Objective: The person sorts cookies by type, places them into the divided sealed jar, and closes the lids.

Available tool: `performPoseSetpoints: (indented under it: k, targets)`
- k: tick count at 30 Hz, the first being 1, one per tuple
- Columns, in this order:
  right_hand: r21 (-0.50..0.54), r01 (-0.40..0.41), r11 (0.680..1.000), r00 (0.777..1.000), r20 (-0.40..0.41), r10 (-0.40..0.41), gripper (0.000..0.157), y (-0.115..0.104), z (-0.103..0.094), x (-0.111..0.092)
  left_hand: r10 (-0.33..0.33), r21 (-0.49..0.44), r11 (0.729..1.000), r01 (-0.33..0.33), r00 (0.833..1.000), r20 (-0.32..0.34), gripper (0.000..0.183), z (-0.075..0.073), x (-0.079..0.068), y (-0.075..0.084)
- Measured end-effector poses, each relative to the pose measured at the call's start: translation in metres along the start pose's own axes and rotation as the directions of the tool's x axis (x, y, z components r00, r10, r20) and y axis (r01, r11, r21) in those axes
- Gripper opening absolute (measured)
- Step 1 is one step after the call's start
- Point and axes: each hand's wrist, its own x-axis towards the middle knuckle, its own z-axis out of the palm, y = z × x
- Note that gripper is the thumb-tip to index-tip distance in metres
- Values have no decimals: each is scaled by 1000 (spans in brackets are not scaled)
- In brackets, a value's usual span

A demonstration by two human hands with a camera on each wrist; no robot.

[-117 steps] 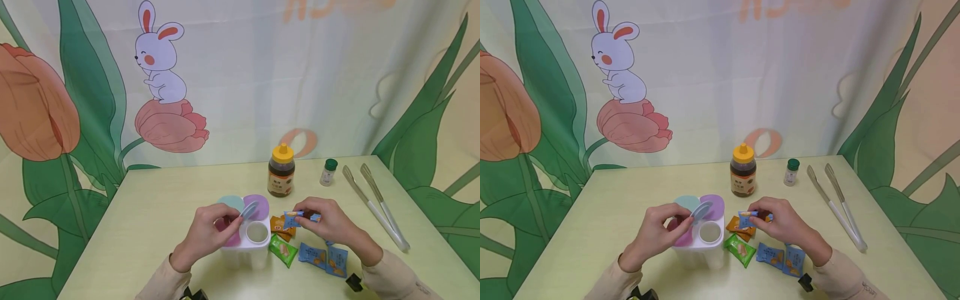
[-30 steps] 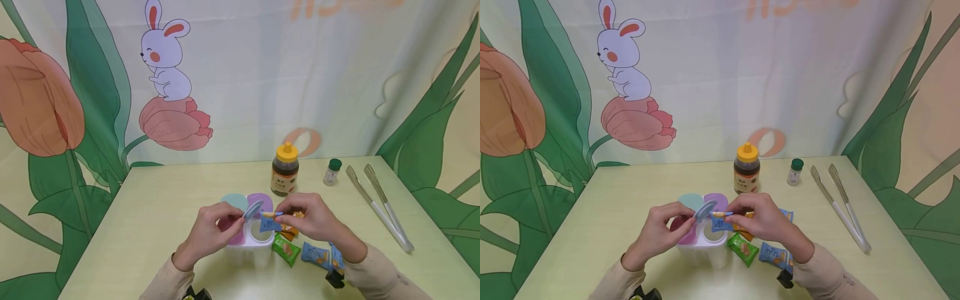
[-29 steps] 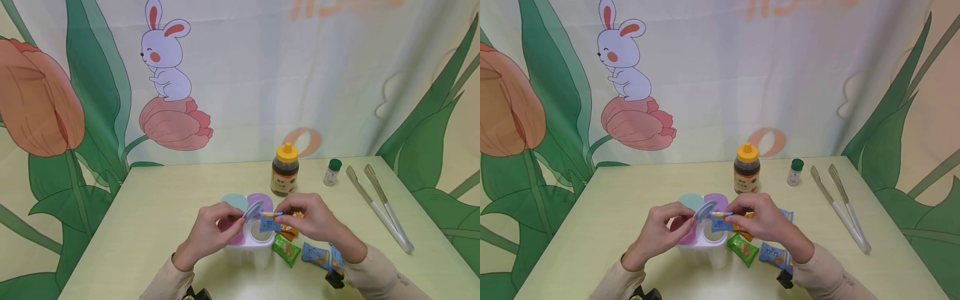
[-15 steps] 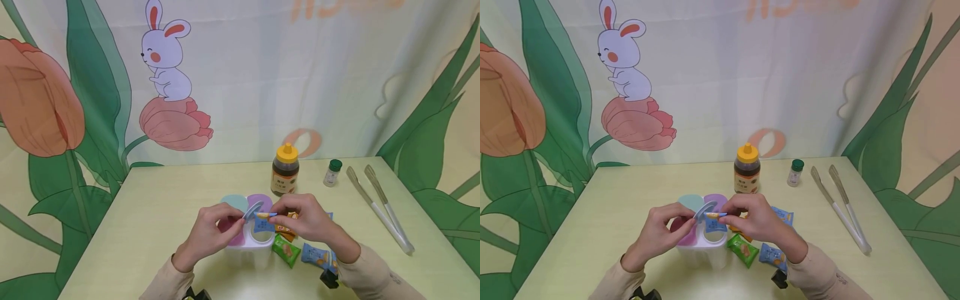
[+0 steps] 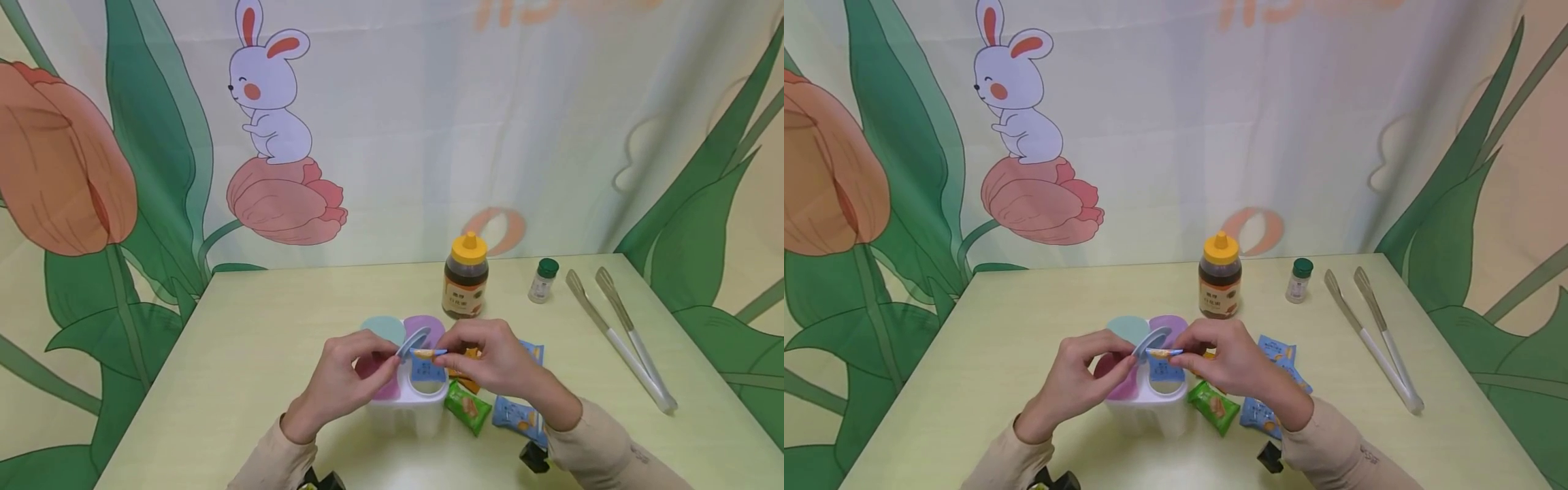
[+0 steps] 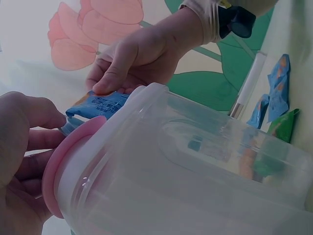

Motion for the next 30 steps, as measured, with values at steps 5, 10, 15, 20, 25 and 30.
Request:
performPoseSetpoints:
  k: [5, 10, 15, 20, 25, 30]
  targets:
    - [-30, 14, 999, 1000, 6, -13, 12, 1, 3, -3, 0, 3, 1000, 0, 1000, 1, 12, 0, 0, 0]
    - [-43, 20, 999, 1000, 16, -20, 13, 5, 5, -6, 0, 0, 1000, 0, 1000, 0, 12, 1, 0, 0]
    - [-40, 22, 999, 1000, 16, -22, 13, 8, 5, -7, -4, -4, 1000, 4, 1000, -3, 11, 1, 0, 0]
    - [-39, 31, 999, 999, 28, -30, 14, 8, 4, -8, -8, -6, 1000, 8, 1000, -4, 11, 1, -1, 0]
    - [-58, 59, 997, 998, 36, -57, 19, 10, 5, -9, -7, -2, 1000, 7, 1000, -3, 11, 1, -1, -1]
    - [-69, 71, 995, 997, 35, -68, 22, 9, 5, -10, -8, -6, 1000, 8, 1000, -3, 11, 1, -1, -1]
